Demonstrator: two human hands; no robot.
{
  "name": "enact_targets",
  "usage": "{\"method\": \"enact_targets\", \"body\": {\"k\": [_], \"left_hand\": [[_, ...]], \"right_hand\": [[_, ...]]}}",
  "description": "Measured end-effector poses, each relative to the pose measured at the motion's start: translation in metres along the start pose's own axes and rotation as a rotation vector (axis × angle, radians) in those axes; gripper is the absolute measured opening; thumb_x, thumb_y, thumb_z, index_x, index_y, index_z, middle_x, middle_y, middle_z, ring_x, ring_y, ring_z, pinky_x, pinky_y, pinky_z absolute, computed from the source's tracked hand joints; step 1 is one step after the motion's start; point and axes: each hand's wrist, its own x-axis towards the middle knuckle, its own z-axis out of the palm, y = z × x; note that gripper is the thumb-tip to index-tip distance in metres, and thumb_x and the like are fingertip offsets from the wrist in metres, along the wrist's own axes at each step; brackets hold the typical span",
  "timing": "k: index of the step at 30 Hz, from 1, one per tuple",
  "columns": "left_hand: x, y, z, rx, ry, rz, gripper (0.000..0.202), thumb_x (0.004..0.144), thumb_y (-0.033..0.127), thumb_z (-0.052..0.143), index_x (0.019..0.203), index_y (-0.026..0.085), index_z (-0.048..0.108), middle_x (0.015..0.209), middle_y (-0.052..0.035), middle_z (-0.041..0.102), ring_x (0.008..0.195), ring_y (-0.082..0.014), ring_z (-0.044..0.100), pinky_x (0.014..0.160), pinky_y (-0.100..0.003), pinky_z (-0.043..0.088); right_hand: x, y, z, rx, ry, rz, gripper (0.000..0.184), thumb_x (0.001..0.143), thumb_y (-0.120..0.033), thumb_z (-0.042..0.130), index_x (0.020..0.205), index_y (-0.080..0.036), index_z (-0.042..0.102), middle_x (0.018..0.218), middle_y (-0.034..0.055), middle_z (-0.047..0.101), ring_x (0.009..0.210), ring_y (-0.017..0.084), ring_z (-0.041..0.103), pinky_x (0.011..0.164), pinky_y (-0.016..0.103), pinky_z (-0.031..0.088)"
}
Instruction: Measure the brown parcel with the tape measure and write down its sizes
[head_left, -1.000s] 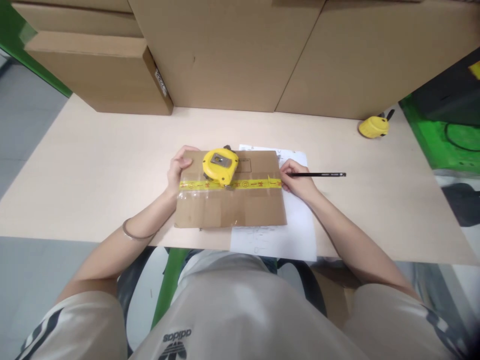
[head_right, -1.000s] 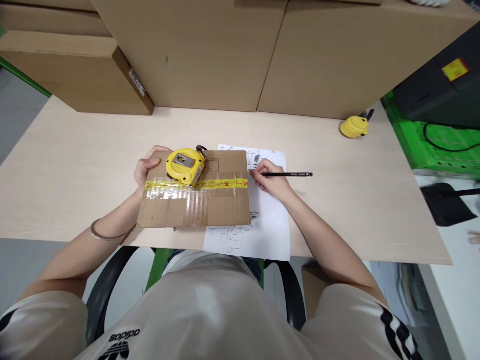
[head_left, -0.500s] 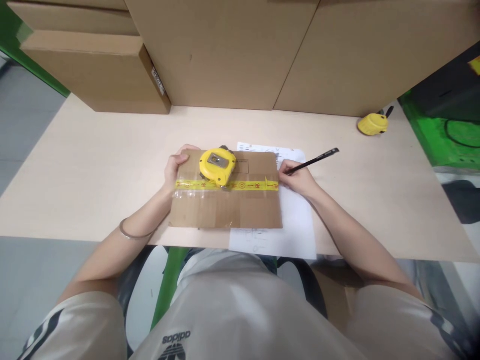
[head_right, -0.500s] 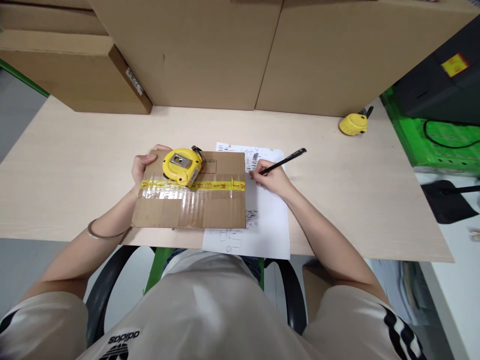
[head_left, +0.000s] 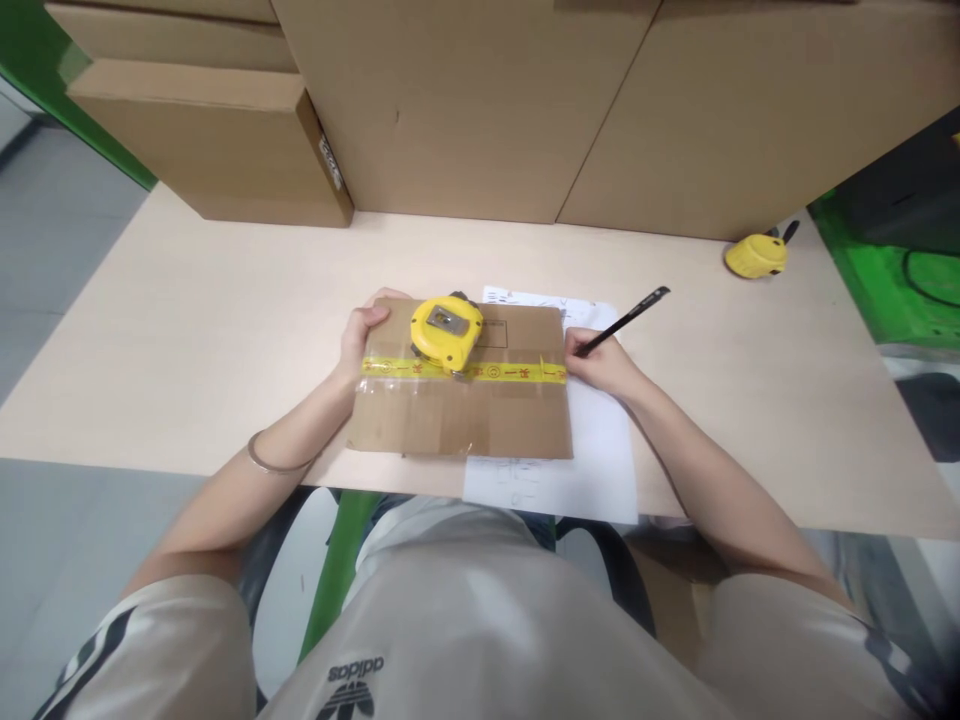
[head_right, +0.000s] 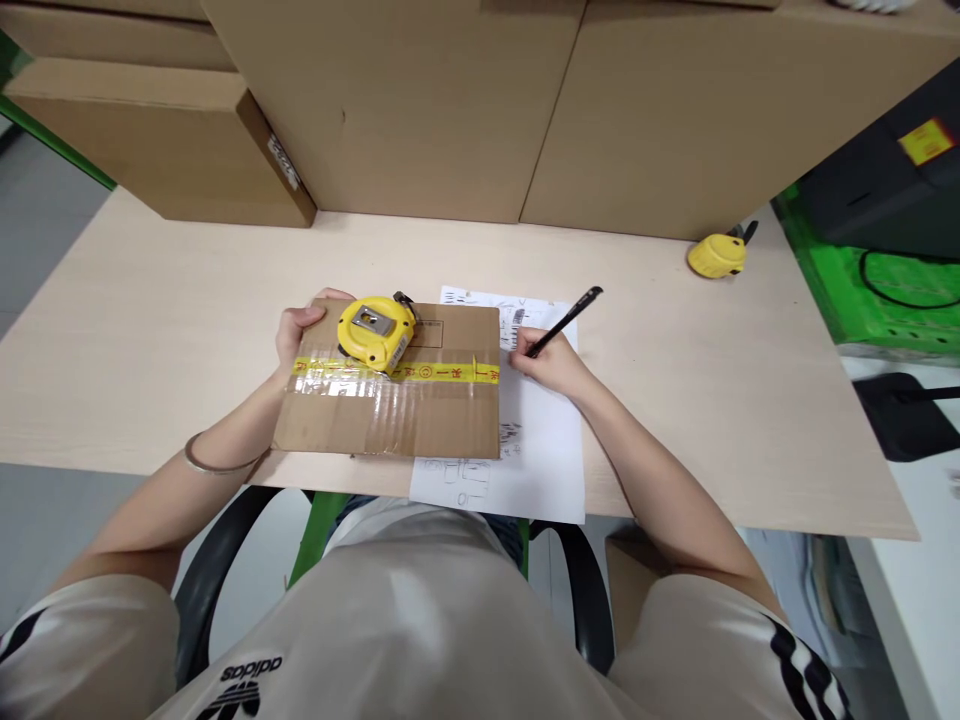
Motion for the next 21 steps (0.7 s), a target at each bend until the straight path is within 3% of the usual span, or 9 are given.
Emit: {"method": "enact_targets", "body": {"k": [4, 9, 12, 17, 21], "left_hand": [[-0.0002, 0.0007, 0.0002, 0.021, -0.022, 0.003, 0.034, 0.073, 0.053, 0.068, 0.08, 0.02, 0.066, 0.077, -0.0045, 0.066, 0.071, -0.0182, 0.062, 0.062, -0.031, 0.053], [-0.001, 0.0002, 0.0013, 0.006, 0.009, -0.005, 0.031, 0.071, 0.05, 0.068, 0.078, 0.02, 0.067, 0.076, -0.0046, 0.066, 0.07, -0.018, 0.062, 0.06, -0.03, 0.052], [-0.0015, 0.0001, 0.0011, 0.019, -0.002, 0.002, 0.032, 0.073, 0.052, 0.067, 0.08, 0.02, 0.067, 0.077, -0.0051, 0.066, 0.071, -0.0189, 0.062, 0.062, -0.032, 0.053], [-0.0012, -0.0009, -0.0005, 0.02, -0.012, 0.001, 0.032, 0.076, 0.053, 0.067, 0.08, 0.021, 0.066, 0.079, -0.0052, 0.067, 0.071, -0.0194, 0.063, 0.062, -0.032, 0.053], [-0.0014, -0.0017, 0.0001, 0.002, 0.008, 0.008, 0.03, 0.074, 0.05, 0.067, 0.078, 0.021, 0.068, 0.077, -0.0048, 0.068, 0.071, -0.0193, 0.062, 0.061, -0.032, 0.053]], "right_hand": [[0.0003, 0.0011, -0.0004, -0.004, 0.014, 0.009, 0.025, 0.073, -0.034, 0.068, 0.065, -0.025, 0.045, 0.05, -0.0055, 0.047, 0.048, 0.011, 0.04, 0.05, 0.026, 0.028], [0.0008, 0.0011, -0.0015, -0.018, -0.02, 0.0, 0.031, 0.067, -0.029, 0.074, 0.06, -0.023, 0.044, 0.054, -0.0048, 0.046, 0.056, 0.011, 0.041, 0.054, 0.026, 0.029], [0.0009, 0.0014, -0.0011, -0.001, -0.012, 0.022, 0.028, 0.074, -0.035, 0.071, 0.066, -0.024, 0.047, 0.052, -0.0053, 0.048, 0.051, 0.011, 0.041, 0.051, 0.026, 0.029], [0.0002, 0.0014, -0.0009, 0.013, -0.054, 0.041, 0.031, 0.068, -0.031, 0.076, 0.062, -0.024, 0.046, 0.049, -0.0059, 0.048, 0.047, 0.01, 0.042, 0.048, 0.025, 0.029], [0.0, 0.0001, -0.0021, 0.025, -0.05, 0.064, 0.028, 0.072, -0.034, 0.073, 0.066, -0.025, 0.047, 0.046, -0.0074, 0.047, 0.041, 0.01, 0.042, 0.044, 0.024, 0.028]]}}
